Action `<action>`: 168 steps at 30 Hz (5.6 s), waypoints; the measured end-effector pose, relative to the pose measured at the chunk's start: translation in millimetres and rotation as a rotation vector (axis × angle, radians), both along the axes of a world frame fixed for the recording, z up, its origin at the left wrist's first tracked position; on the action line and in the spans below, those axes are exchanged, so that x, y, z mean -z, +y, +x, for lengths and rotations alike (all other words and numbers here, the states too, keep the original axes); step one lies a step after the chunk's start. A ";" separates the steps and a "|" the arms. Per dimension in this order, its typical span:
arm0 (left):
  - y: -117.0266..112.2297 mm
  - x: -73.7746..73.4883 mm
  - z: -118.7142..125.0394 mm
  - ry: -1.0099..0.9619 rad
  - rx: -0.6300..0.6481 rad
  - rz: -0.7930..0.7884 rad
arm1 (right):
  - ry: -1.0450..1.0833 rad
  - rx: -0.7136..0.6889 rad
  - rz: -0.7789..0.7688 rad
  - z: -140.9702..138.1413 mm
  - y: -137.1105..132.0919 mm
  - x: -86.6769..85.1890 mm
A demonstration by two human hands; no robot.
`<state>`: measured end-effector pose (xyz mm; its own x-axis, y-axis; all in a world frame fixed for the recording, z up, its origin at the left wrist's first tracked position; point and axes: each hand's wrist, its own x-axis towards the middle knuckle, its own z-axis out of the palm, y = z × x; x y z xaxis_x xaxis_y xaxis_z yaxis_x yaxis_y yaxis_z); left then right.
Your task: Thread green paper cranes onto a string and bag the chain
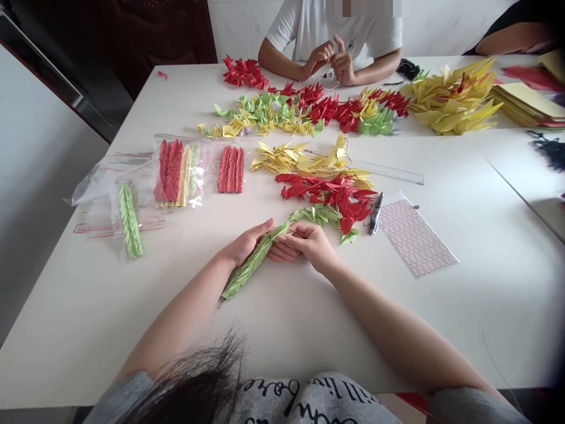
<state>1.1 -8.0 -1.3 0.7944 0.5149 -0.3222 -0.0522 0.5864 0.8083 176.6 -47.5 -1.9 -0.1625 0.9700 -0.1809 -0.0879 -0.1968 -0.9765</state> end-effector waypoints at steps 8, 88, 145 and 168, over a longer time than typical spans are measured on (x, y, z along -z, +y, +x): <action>2.1 -2.2 -0.1 0.047 -0.099 -0.011 | -0.044 0.055 0.117 3.5 0.6 7.9; 1.1 -8.4 -1.4 0.163 -0.209 0.340 | -0.108 0.288 0.298 -2.0 -8.1 5.9; 1.2 -9.8 -11.3 0.393 0.116 0.502 | 0.074 0.209 0.049 8.1 0.3 5.7; 1.8 -7.5 -11.4 0.359 0.081 0.390 | 0.122 0.198 0.027 10.4 2.7 9.7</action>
<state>-10.3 -6.2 6.2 0.7115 0.5924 -0.3779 0.3006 0.2295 0.9257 187.0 -44.8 -11.6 0.0127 0.9893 -0.1451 -0.2396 -0.1379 -0.9610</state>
